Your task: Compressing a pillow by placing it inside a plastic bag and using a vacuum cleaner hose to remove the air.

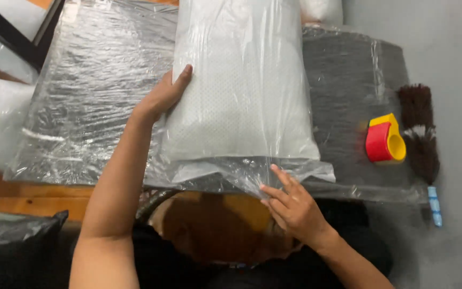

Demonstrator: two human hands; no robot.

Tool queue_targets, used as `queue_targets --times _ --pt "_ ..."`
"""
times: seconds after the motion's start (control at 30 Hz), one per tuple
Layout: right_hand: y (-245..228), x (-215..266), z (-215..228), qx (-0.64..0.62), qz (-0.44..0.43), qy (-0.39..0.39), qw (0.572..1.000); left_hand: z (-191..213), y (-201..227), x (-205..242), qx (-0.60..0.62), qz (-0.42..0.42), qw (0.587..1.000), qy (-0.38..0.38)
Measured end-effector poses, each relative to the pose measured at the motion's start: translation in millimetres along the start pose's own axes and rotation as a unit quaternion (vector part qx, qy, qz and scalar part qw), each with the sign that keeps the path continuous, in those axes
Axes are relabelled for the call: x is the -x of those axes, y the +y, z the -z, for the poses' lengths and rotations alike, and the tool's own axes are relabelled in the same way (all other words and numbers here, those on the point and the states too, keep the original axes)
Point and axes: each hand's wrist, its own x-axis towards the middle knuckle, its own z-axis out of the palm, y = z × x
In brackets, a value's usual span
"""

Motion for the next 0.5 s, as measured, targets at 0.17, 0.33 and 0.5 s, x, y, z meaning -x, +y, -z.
queue_targets --times 0.17,0.33,0.5 --pt "2.1 39.0 -4.3 0.032 0.046 0.108 0.993 -12.6 -52.8 70.2 -0.129 0.048 0.988 0.075" --pt "56.4 44.0 11.3 0.056 -0.252 0.273 0.927 -28.2 -51.8 144.3 -0.118 0.019 0.993 0.015" --pt "118.1 72.2 -34.4 -0.214 -0.498 0.089 0.835 -13.5 -63.0 176.0 -0.086 0.051 0.994 0.037"
